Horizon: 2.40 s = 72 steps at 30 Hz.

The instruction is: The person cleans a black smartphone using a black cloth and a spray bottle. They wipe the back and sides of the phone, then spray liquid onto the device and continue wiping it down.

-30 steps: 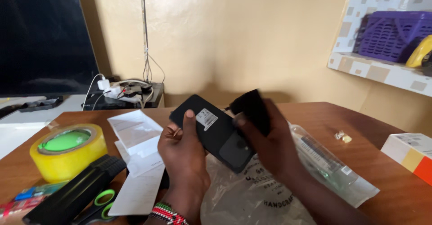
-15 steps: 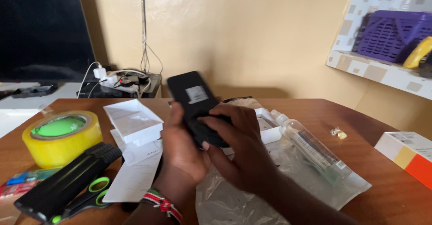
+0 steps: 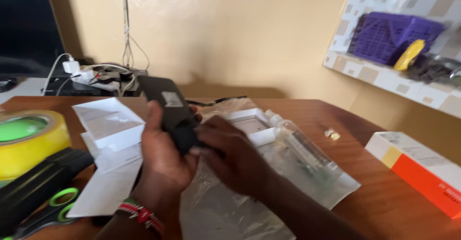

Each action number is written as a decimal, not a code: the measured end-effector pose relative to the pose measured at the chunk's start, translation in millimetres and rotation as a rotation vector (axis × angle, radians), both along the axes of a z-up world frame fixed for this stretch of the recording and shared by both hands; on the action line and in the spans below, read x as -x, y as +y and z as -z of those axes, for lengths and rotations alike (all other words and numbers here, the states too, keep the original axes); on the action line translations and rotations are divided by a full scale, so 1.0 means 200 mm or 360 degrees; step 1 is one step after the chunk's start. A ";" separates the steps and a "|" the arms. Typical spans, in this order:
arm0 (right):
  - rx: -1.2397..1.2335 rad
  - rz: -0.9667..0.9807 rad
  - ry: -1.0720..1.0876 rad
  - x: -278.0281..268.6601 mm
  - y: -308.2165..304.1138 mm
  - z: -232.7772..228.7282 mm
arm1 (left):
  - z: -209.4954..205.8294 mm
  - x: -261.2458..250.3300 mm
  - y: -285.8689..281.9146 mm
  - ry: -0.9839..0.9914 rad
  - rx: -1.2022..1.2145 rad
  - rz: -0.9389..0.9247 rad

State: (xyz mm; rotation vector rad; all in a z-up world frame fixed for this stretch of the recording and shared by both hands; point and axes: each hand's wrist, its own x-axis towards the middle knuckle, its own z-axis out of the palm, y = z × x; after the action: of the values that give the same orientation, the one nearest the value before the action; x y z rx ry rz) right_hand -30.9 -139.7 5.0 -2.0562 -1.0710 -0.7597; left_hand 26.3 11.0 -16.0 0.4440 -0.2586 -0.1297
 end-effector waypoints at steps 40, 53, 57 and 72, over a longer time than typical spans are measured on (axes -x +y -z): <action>0.0006 0.0308 -0.0377 -0.04 -0.02 0.08 | -0.03 0.06 -0.03 0.0211 -0.0280 0.0207; 0.0122 -0.0034 -0.0200 -0.03 -0.06 0.09 | -0.01 0.07 -0.06 0.0222 -0.0156 0.0117; 0.0119 0.0154 -0.0111 -0.03 -0.11 0.09 | 0.01 0.10 -0.07 0.0102 -0.0115 0.0204; -0.0336 0.0468 0.0061 -0.06 -0.16 0.10 | -0.06 0.09 0.02 0.0245 -0.0868 -0.0178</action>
State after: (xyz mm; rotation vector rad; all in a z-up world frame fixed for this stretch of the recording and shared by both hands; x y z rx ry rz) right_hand -18.5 -171.7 -15.3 -2.0574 -0.6426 -0.9319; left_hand 8.9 15.7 -3.7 0.9842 -0.0412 -0.1235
